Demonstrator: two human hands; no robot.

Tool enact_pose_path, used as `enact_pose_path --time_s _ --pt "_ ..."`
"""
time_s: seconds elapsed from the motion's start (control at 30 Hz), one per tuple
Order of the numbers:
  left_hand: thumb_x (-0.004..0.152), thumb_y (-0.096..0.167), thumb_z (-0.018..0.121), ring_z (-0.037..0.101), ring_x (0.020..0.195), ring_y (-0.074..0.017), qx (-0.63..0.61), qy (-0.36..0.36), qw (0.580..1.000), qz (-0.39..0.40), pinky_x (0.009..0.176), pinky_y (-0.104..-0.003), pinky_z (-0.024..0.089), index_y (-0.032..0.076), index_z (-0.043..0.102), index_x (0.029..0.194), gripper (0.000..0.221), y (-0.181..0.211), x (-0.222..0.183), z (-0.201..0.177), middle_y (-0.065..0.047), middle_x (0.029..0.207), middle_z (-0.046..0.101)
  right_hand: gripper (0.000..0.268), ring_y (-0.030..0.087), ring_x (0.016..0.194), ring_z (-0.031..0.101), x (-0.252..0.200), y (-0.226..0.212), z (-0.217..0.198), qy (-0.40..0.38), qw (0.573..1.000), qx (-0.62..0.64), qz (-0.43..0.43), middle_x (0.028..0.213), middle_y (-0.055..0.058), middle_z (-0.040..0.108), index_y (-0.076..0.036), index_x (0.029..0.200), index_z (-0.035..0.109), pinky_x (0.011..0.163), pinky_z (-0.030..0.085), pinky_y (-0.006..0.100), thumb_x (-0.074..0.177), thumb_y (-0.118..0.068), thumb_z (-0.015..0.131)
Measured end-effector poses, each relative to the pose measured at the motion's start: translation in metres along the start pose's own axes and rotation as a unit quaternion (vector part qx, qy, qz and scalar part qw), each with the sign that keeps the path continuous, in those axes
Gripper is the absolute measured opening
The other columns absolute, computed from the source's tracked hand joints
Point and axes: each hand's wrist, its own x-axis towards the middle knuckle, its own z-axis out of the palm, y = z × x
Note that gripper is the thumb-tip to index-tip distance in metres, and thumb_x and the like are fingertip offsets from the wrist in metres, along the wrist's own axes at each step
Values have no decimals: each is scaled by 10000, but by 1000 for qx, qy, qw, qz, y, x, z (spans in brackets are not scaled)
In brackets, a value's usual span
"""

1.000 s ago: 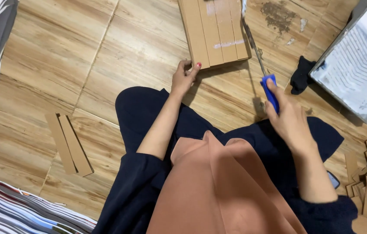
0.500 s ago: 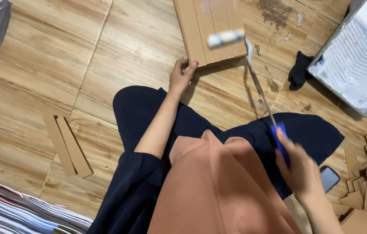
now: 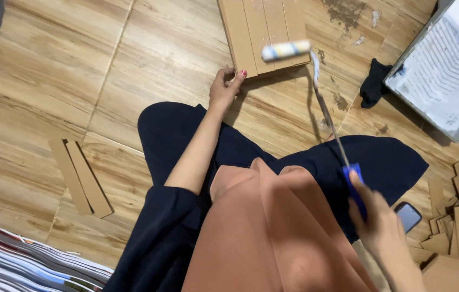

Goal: Applying glue to cardboard strips using a roller and assembling them onto a base sheet.

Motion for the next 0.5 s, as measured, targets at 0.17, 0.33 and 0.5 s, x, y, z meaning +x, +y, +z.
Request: enact_pose_path --time_s 0.17,0.33,0.5 --pt "692 492 606 549 597 -96 10 2 1000 4 542 -202 459 24 495 1163 673 0 0 1 -46 717 565 589 228 485 620 -26 6 -17 -73 988 20 133 1025 111 642 -264 1299 469 452 493 328 737 -158 611" --pt "691 490 608 558 598 -97 -4 1 1000 -2 551 -202 463 37 497 1167 667 1 -1 0 -34 685 559 581 183 401 546 -16 0 -44 -69 983 -15 171 790 84 704 -257 1327 493 389 425 279 770 -162 628" --pt "715 403 630 559 630 -108 -34 -20 999 -5 536 -193 449 26 476 1196 630 -6 4 -2 -71 775 580 570 243 541 597 22 -20 -36 -12 998 26 49 934 149 650 -140 1267 531 472 475 333 719 -31 643"
